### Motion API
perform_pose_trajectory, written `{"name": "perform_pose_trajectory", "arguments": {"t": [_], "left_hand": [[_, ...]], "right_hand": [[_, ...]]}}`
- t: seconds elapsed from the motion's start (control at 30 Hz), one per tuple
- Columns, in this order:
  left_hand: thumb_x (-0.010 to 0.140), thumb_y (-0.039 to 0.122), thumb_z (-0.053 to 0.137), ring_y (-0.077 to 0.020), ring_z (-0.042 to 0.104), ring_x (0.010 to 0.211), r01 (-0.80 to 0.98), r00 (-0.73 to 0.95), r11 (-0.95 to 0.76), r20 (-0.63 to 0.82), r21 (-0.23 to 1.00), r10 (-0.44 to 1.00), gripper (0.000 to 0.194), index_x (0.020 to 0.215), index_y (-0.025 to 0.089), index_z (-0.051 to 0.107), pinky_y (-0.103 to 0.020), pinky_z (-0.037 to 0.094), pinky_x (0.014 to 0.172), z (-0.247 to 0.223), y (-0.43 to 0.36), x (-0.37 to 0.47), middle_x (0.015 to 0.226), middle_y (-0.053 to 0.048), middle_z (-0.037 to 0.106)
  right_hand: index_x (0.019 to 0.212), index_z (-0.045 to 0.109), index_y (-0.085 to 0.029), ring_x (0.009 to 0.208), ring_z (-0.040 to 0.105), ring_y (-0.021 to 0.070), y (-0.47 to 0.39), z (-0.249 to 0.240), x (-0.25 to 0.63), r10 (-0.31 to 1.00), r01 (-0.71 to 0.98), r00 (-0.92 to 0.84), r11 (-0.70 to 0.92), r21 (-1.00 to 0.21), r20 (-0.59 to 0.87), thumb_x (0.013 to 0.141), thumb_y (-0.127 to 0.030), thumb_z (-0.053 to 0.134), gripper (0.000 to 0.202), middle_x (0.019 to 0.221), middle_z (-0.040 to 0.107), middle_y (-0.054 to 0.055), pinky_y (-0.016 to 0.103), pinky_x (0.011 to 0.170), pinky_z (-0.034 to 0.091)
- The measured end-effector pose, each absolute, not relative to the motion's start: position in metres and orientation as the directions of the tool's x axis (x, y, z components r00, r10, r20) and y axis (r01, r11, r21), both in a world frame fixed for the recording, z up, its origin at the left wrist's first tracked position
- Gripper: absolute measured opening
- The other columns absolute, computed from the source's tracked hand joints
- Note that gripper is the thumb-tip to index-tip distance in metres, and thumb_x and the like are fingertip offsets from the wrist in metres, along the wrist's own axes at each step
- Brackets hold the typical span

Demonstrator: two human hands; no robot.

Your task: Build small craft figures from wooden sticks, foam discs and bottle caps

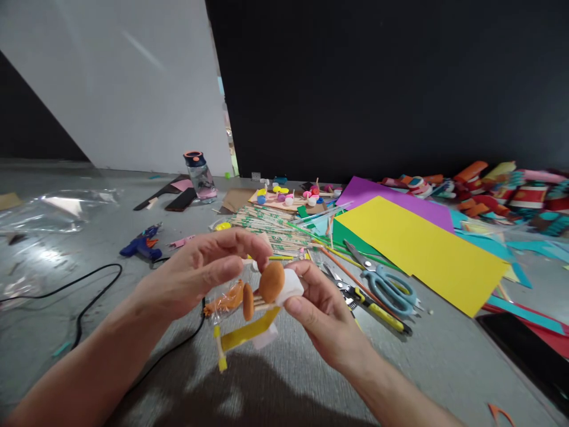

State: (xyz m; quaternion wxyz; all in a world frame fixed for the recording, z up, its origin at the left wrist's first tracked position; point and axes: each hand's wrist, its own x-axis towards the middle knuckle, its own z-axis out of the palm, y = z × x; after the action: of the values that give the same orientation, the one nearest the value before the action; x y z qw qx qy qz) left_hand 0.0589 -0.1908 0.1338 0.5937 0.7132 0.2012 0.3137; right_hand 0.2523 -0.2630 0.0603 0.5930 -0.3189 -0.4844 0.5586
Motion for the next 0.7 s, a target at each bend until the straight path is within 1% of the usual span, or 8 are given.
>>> {"name": "perform_pose_trajectory", "arguments": {"t": [0.1, 0.2, 0.33, 0.4, 0.43, 0.5, 0.6, 0.7], "left_hand": [[0.084, 0.059, 0.068, -0.0252, 0.065, 0.108, -0.059, 0.748, -0.278, 0.227, 0.959, 0.623, 0.044, 0.113, 0.026, 0.070, -0.041, 0.050, 0.097, 0.132, -0.183, 0.058, 0.111, -0.006, 0.071], [0.075, 0.060, 0.075, -0.0287, 0.060, 0.117, -0.026, 0.808, -0.326, 0.212, 0.945, 0.550, 0.059, 0.123, 0.027, 0.065, -0.043, 0.047, 0.100, 0.126, -0.169, 0.057, 0.122, -0.009, 0.067], [0.063, 0.050, 0.088, -0.0312, 0.052, 0.129, 0.079, 0.857, -0.436, 0.163, 0.896, 0.489, 0.083, 0.136, 0.030, 0.055, -0.045, 0.043, 0.104, 0.115, -0.145, 0.051, 0.137, -0.010, 0.059], [0.059, 0.045, 0.091, -0.0306, 0.051, 0.130, 0.137, 0.891, -0.481, 0.104, 0.866, 0.442, 0.095, 0.143, 0.031, 0.048, -0.044, 0.042, 0.104, 0.108, -0.135, 0.050, 0.138, -0.010, 0.057], [0.058, 0.044, 0.092, -0.0301, 0.052, 0.128, 0.166, 0.895, -0.498, 0.082, 0.851, 0.439, 0.097, 0.143, 0.030, 0.048, -0.043, 0.043, 0.103, 0.104, -0.132, 0.051, 0.137, -0.010, 0.058], [0.060, 0.044, 0.091, -0.0285, 0.056, 0.119, 0.221, 0.869, -0.519, 0.075, 0.826, 0.489, 0.087, 0.136, 0.026, 0.054, -0.041, 0.045, 0.097, 0.094, -0.130, 0.057, 0.128, -0.010, 0.061], [0.070, 0.044, 0.084, -0.0227, 0.062, 0.096, 0.216, 0.791, -0.462, 0.123, 0.860, 0.599, 0.056, 0.117, 0.020, 0.064, -0.035, 0.049, 0.081, 0.080, -0.134, 0.071, 0.104, -0.006, 0.066], [0.078, 0.039, 0.077, -0.0173, 0.061, 0.082, 0.130, 0.749, -0.369, 0.153, 0.920, 0.645, 0.036, 0.105, 0.018, 0.065, -0.030, 0.049, 0.073, 0.069, -0.137, 0.083, 0.091, -0.003, 0.066]], "right_hand": [[0.101, 0.066, -0.034, 0.087, 0.066, 0.0193, -0.261, 0.061, 0.250, 0.980, -0.401, -0.044, 0.160, -0.902, 0.194, 0.081, -0.049, 0.077, 0.027, 0.097, 0.069, 0.001, 0.032, 0.079, 0.055], [0.102, 0.067, -0.034, 0.098, 0.066, 0.0220, -0.256, 0.057, 0.249, 0.983, -0.424, 0.064, 0.181, -0.887, 0.170, 0.081, -0.050, 0.075, 0.028, 0.106, 0.069, 0.002, 0.036, 0.087, 0.055], [0.103, 0.065, -0.036, 0.111, 0.061, 0.0214, -0.244, 0.049, 0.254, 0.964, -0.434, 0.211, 0.242, -0.868, 0.164, 0.084, -0.045, 0.073, 0.022, 0.117, 0.067, -0.001, 0.039, 0.100, 0.050], [0.103, 0.065, -0.035, 0.111, 0.060, 0.0203, -0.239, 0.047, 0.257, 0.954, -0.449, 0.249, 0.268, -0.853, 0.169, 0.087, -0.041, 0.071, 0.018, 0.117, 0.066, -0.001, 0.040, 0.102, 0.048], [0.102, 0.064, -0.034, 0.109, 0.061, 0.0194, -0.237, 0.047, 0.259, 0.951, -0.464, 0.261, 0.277, -0.842, 0.169, 0.088, -0.039, 0.070, 0.016, 0.115, 0.066, -0.001, 0.039, 0.101, 0.048], [0.099, 0.064, -0.033, 0.098, 0.062, 0.0161, -0.233, 0.046, 0.261, 0.949, -0.512, 0.270, 0.283, -0.811, 0.161, 0.087, -0.035, 0.071, 0.014, 0.108, 0.067, -0.002, 0.034, 0.097, 0.050], [0.095, 0.066, -0.031, 0.083, 0.061, 0.0122, -0.229, 0.045, 0.263, 0.951, -0.559, 0.278, 0.277, -0.782, 0.138, 0.081, -0.031, 0.078, 0.019, 0.096, 0.066, -0.005, 0.028, 0.088, 0.052], [0.096, 0.068, -0.029, 0.081, 0.063, 0.0142, -0.226, 0.041, 0.264, 0.960, -0.475, 0.258, 0.228, -0.850, 0.114, 0.074, -0.032, 0.083, 0.026, 0.090, 0.068, -0.003, 0.031, 0.086, 0.053]]}}
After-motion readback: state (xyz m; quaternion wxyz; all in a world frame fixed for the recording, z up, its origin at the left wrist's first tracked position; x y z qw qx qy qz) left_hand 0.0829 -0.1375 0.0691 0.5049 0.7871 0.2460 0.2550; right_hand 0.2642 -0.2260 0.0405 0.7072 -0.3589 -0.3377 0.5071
